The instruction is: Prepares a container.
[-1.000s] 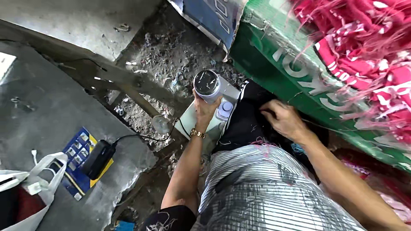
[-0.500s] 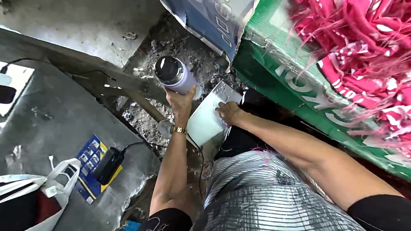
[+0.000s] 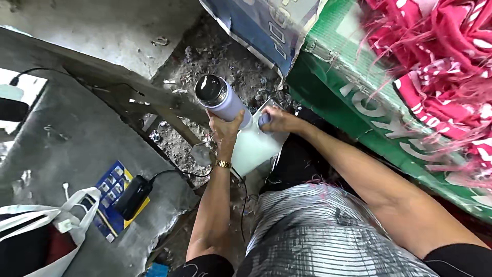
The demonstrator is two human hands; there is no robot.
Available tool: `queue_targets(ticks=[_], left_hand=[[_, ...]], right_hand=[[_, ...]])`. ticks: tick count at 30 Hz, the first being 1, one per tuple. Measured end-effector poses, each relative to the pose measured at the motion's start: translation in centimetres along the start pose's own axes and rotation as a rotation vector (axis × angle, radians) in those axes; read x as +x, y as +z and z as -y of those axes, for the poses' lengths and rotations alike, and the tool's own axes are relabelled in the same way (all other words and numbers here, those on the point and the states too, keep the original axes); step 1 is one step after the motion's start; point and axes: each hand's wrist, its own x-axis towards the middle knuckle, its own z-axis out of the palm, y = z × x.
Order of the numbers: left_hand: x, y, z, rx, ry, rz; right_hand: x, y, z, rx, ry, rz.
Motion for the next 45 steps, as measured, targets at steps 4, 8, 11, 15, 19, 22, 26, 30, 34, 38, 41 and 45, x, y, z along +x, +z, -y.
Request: queue_targets(ticks=[4,8,11,15,19,22,26,30,34,38,41,45], left_hand=[[-1.9,-1.0,0.0,0.014,0.008,0.088],[-2.6,-0.4,1.6,0.008,0.116,0.052],[-3.3,-0.8,0.8,0.029,0.162,0.091],[-3.1,-0.5,0.1,0.039,0.202,0.106],[-2.1,-0.4,-0.3,0.103,0.171,0.144],[-1.3,-0.4,-0.9,0.116,0.16,0.172],[-0.8,-0.2,-1.3,0.079,0.172,0.181],[-1.1,-0.8,-2.7,-0.046,0.164,0.253],[-1.1,-1.0,-2.8,-0.069,0.249,0.25],[-1.1,-0.9,-3.3,-0.035,0.261,0.244],[-1.0,-1.1,-3.7,-0.004,0.268,0.22],[-1.2,-1.0,-4.4,-0.028,0.253,0.212]], right_hand=[[-2.4,-3.0,4.4,0.418,-0.043,-0.121],[-4.8,-3.8,8.3,0.382,-0.451,-0.347],[-5.6,-5.4,11.7,0.12,-0.654,-0.362],[-5.6,-7.7,16.5,-0.531,-0.538,-0.16],[-5.0,-8.7,20.1,-0.816,-0.478,-0.009],[-4.8,-9.5,21.4,-0.945,-0.529,0.082],[-5.4,-10.8,22.0,-0.93,-0.543,0.185],[-6.3,-12.7,22.5,-0.945,-0.557,0.255],[-6.3,-12.4,22.8,-1.078,-0.585,0.063],[-7.5,-12.0,23.5,-1.162,-0.43,-0.022],[-7.6,-13.1,23.3,-1.03,-0.533,0.128],[-7.5,-12.2,22.7,-0.99,-0.652,0.072]])
